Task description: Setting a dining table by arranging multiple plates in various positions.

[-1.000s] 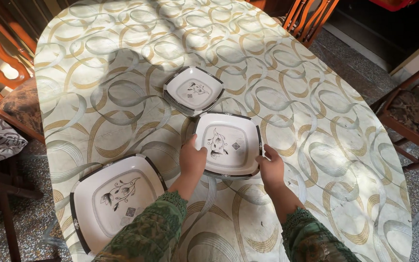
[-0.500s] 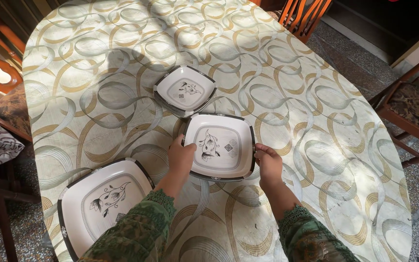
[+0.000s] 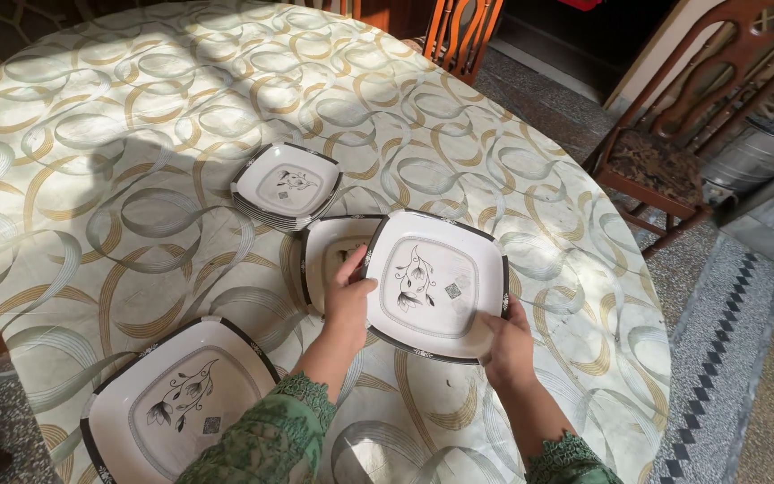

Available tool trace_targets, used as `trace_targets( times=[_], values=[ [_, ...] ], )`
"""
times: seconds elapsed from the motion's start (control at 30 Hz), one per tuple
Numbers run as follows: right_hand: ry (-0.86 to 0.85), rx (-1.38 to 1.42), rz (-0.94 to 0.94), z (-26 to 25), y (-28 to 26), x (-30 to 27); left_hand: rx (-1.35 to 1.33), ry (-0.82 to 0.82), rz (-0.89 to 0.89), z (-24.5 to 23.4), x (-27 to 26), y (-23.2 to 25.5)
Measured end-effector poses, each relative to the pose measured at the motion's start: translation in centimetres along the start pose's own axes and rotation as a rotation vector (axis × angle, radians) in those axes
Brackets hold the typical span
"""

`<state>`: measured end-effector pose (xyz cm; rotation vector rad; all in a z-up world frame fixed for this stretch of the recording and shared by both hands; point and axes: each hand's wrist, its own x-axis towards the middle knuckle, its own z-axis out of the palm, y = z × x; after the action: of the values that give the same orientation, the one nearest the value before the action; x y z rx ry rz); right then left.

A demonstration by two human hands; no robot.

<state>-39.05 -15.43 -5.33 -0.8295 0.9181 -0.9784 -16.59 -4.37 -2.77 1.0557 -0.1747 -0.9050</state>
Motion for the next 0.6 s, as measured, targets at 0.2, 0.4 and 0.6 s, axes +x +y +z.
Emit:
trace_targets(
  times=[0.2,0.4,0.6],
  values=[
    [0.241,-0.079,-0.098,-5.6,0.5,-3.4,0.109,-0.131,-0.079,2.7,-1.6,-3.7],
    [0.512,-0.192,-0.179,-13.0,3.3,-7.3,0.137,-0.284,-0.206,5.2,-3.3,-8.6],
    [0.614,-0.148,-0.112,-20.1,6.7,-10.0,0.186,-0.4,-0.287,6.5,-3.9,-14.0]
  ],
)
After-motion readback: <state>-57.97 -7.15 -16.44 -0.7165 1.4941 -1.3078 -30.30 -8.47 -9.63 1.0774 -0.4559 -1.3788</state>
